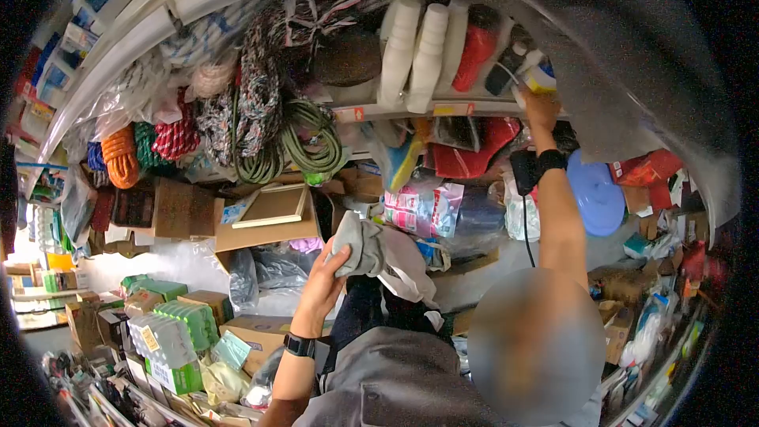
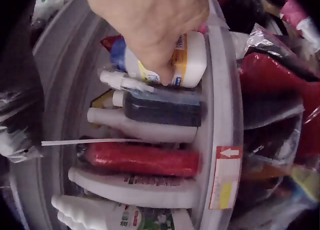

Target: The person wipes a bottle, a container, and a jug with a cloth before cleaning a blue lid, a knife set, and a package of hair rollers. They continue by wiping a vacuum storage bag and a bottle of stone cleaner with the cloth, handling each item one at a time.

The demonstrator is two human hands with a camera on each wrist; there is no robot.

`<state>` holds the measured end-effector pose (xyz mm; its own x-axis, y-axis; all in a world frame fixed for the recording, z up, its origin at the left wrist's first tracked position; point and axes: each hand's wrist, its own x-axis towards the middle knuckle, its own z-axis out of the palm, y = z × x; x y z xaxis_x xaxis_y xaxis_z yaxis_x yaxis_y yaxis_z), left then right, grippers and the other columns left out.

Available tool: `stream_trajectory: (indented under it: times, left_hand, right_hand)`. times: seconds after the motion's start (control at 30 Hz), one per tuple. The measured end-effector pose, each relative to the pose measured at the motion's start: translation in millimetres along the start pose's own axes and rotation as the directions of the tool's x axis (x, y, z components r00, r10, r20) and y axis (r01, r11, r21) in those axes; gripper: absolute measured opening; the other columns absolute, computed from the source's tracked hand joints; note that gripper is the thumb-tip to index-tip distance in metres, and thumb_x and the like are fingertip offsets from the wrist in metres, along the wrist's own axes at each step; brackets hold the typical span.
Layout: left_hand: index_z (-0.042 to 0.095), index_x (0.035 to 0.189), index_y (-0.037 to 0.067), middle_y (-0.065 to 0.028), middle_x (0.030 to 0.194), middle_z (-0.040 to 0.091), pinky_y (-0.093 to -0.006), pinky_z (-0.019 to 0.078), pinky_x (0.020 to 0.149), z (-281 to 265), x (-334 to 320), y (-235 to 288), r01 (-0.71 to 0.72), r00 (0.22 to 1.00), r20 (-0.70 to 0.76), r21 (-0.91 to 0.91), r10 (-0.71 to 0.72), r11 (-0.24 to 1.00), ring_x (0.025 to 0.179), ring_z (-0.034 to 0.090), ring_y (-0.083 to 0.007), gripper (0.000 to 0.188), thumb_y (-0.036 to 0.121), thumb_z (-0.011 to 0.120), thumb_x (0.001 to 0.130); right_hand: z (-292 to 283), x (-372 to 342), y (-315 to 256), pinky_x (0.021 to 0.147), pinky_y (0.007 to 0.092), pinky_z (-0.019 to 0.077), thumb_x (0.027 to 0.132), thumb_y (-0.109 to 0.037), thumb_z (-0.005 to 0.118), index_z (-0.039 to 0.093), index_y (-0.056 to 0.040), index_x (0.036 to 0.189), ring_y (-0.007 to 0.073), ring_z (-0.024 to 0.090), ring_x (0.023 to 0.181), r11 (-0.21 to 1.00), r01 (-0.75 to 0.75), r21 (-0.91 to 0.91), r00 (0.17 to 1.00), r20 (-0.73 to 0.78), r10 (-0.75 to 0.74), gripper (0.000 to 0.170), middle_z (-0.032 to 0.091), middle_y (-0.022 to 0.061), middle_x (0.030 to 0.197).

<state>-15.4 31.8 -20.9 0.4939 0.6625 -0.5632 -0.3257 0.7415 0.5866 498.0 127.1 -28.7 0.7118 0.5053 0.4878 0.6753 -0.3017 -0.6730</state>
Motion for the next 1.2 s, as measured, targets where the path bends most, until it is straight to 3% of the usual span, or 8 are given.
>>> stream_trajectory:
  times: [0.07, 0.2, 0.33, 0.43, 0.53, 0.83, 1.03, 1.2]
  left_hand:
    - [0.041, 0.135, 0.006, -0.0024, 0.121, 0.055, -0.0233, 0.0399, 0.091, 6, -3, 3, 0.01, 1.0, 0.001, -0.005, -0.01, 1.0, 0.11, 0.052, -0.0111, 0.049, 0.019, 0.058, 0.091]
    - [0.042, 0.135, 0.005, -0.0029, 0.121, 0.055, -0.0237, 0.0391, 0.093, 4, -2, 4, -0.006, 1.0, -0.017, 0.001, 0.006, 1.0, 0.111, 0.051, -0.0109, 0.048, 0.021, 0.057, 0.092]
    - [0.052, 0.124, 0.0, -0.0061, 0.113, 0.06, -0.0282, 0.043, 0.092, -5, 20, 7, -0.123, 0.992, -0.016, 0.025, 0.123, 0.992, 0.103, 0.057, -0.015, 0.041, 0.03, 0.049, 0.096]
    - [0.063, 0.108, -0.001, -0.0062, 0.102, 0.063, -0.0276, 0.0433, 0.084, 10, 44, 52, -0.188, 0.967, -0.094, 0.378, 0.239, 0.907, 0.093, 0.056, -0.0143, 0.049, 0.042, 0.045, 0.096]
    - [0.059, 0.092, -0.004, -0.0089, 0.083, 0.062, -0.0277, 0.0425, 0.078, 29, 96, 91, -0.528, 0.75, 0.069, 0.662, 0.658, 0.532, 0.08, 0.054, -0.0148, 0.043, 0.038, 0.055, 0.091]
    - [0.062, 0.097, -0.005, -0.0083, 0.09, 0.062, -0.0313, 0.0446, 0.07, 86, 185, 156, -0.273, 0.958, -0.063, 0.114, 0.281, 0.955, 0.079, 0.055, -0.0176, 0.044, 0.037, 0.065, 0.084]
    - [0.063, 0.09, -0.004, -0.0087, 0.085, 0.062, -0.0329, 0.0423, 0.069, 93, 198, 146, -0.338, 0.877, -0.278, 0.222, 0.392, 0.915, 0.077, 0.053, -0.0179, 0.036, 0.031, 0.066, 0.082]
    - [0.055, 0.113, 0.005, -0.008, 0.103, 0.058, -0.0412, 0.046, 0.07, 76, 215, 147, -0.271, 0.95, -0.109, 0.174, 0.292, 0.947, 0.088, 0.054, -0.0222, 0.036, 0.033, 0.056, 0.089]
  right_hand:
    - [5, 3, 22, 0.094, 0.0477, 0.036, 0.071, -0.059, 0.067, 0.056, 0.0066, 0.109, 0.0392, 0.053, 0.106, 0.996, -0.006, 0.088, 0.999, 0.038, 0.002, 0.076, 0.058, 0.0262, 0.112]
    - [-8, -38, 17, 0.091, 0.0383, 0.0407, 0.073, -0.033, 0.077, 0.052, 0.0064, 0.116, 0.0319, 0.055, 0.106, 0.958, 0.095, -0.272, 0.986, -0.109, -0.129, 0.063, 0.056, 0.0211, 0.117]
    - [8, -137, -34, 0.089, 0.0308, 0.043, 0.086, -0.015, 0.065, 0.052, 0.0014, 0.119, 0.0213, 0.056, 0.102, 0.888, -0.093, 0.451, 0.995, 0.014, 0.097, 0.039, 0.056, 0.0125, 0.116]
    - [12, -190, -114, 0.088, 0.0286, 0.0442, 0.087, -0.015, 0.064, 0.05, -0.0041, 0.123, 0.0171, 0.057, 0.1, 0.821, -0.255, 0.511, 0.951, 0.285, 0.118, 0.04, 0.058, 0.0101, 0.114]
    - [22, -203, -167, 0.085, 0.0283, 0.0472, 0.087, -0.012, 0.063, 0.05, -0.0019, 0.124, 0.0171, 0.057, 0.101, 0.768, -0.303, 0.564, 0.866, 0.5, -0.026, 0.041, 0.058, 0.0122, 0.115]
    - [60, -166, -194, 0.088, 0.0335, 0.0472, 0.086, -0.015, 0.062, 0.047, -0.0047, 0.13, 0.0241, 0.057, 0.107, 0.836, -0.209, 0.507, 0.756, 0.626, -0.191, 0.048, 0.058, 0.0151, 0.119]
    - [67, -158, -185, 0.088, 0.0337, 0.0472, 0.086, -0.012, 0.061, 0.048, -0.0084, 0.13, 0.0239, 0.057, 0.109, 0.839, -0.207, 0.504, 0.747, 0.635, -0.196, 0.046, 0.058, 0.0152, 0.119]
    - [70, -159, -185, 0.088, 0.034, 0.0471, 0.086, -0.011, 0.06, 0.048, -0.0088, 0.129, 0.0237, 0.056, 0.111, 0.827, -0.199, 0.526, 0.762, 0.614, -0.208, 0.045, 0.059, 0.015, 0.118]
